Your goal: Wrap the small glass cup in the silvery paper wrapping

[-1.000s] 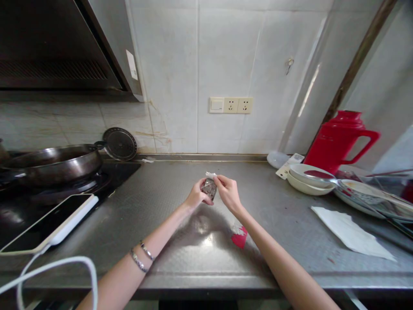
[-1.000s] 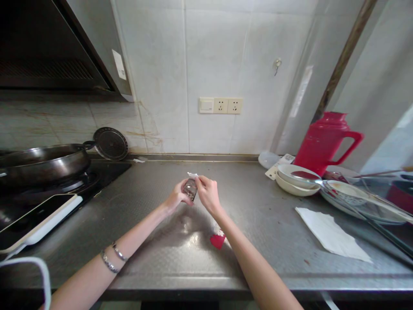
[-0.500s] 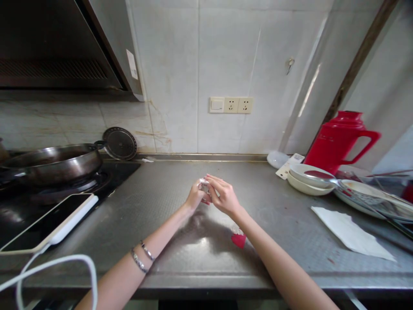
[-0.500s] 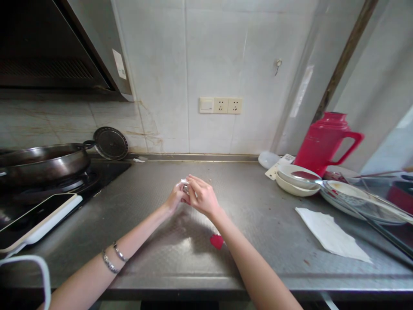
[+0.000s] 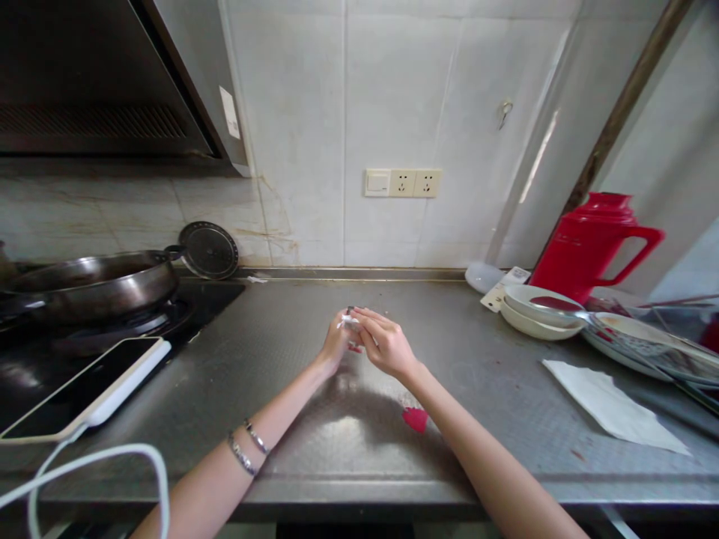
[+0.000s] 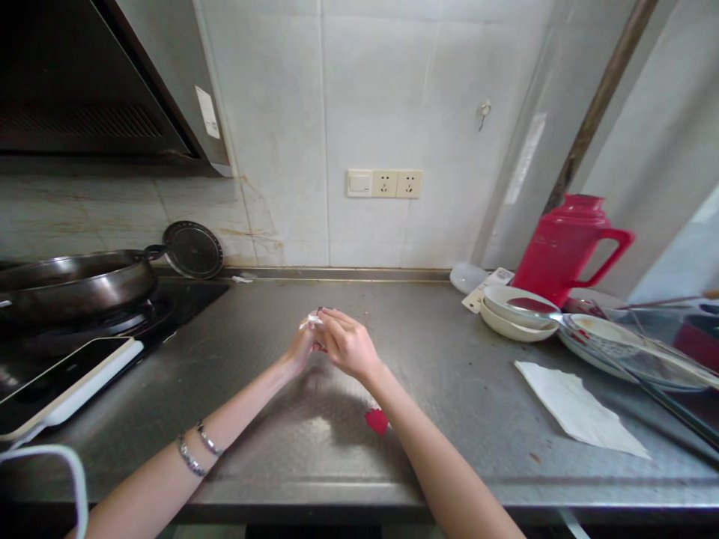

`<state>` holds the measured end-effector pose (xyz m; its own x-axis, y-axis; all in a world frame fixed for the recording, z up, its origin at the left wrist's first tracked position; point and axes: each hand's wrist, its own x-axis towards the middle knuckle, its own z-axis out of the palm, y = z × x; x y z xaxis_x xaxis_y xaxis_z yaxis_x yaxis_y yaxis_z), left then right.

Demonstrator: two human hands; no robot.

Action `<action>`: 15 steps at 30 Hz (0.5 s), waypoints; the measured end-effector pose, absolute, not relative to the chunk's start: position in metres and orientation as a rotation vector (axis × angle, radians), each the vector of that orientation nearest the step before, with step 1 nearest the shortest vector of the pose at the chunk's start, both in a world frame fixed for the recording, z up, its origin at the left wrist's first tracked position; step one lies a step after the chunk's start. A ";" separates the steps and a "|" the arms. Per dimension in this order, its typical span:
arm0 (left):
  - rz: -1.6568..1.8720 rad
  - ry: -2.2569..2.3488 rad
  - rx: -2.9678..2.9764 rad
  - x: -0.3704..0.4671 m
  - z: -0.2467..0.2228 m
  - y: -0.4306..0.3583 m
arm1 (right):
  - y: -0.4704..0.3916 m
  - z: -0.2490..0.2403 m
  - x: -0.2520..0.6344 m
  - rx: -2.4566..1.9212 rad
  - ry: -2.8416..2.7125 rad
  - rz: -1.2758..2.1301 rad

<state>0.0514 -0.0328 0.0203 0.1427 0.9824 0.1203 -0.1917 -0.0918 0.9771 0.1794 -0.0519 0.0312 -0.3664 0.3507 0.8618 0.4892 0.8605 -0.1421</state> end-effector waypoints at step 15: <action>1.399 0.736 1.480 0.049 0.013 -0.025 | -0.037 0.038 0.193 -0.943 -1.541 0.335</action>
